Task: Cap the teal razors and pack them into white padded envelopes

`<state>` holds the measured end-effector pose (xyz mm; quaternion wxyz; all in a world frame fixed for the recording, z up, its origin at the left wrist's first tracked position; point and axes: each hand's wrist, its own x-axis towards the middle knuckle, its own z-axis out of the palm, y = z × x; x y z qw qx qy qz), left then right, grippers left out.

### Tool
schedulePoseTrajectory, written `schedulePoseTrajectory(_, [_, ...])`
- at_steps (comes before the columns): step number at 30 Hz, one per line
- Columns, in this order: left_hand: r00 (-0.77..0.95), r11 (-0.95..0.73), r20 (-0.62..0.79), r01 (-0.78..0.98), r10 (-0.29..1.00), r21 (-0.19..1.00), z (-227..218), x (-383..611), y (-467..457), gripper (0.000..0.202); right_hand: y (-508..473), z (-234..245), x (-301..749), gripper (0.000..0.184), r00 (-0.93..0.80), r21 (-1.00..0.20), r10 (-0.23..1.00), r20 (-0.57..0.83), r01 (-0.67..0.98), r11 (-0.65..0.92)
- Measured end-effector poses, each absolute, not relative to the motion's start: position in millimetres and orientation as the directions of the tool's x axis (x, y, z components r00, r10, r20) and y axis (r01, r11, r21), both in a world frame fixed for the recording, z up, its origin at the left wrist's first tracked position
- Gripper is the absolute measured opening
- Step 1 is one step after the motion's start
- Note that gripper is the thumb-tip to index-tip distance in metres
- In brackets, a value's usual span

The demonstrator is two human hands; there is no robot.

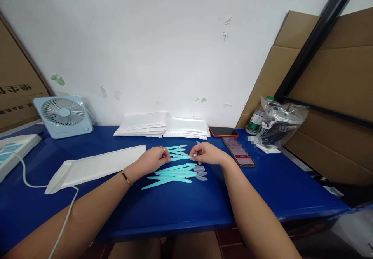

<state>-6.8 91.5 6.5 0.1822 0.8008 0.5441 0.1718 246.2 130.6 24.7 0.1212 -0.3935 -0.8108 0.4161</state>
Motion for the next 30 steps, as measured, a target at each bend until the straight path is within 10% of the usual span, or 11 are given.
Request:
schedulePoseTrajectory(11, [0.29,-0.382,0.333,0.889,0.897,0.254,14,-5,91,0.02,136,16,238,0.028,-0.482,-0.716,0.861,0.162,0.543,0.438])
schedulePoseTrajectory(21, [0.429,-0.412,0.043,0.827,0.902,0.383,12,0,86,0.012,153,9,267,0.01,-0.42,-0.351,0.905,0.064,0.84,0.414])
schedulePoseTrajectory(30, [0.372,-0.332,-0.012,0.843,0.928,0.422,12,1,82,0.014,138,28,264,0.012,-0.471,-0.657,0.876,-0.104,0.694,0.295])
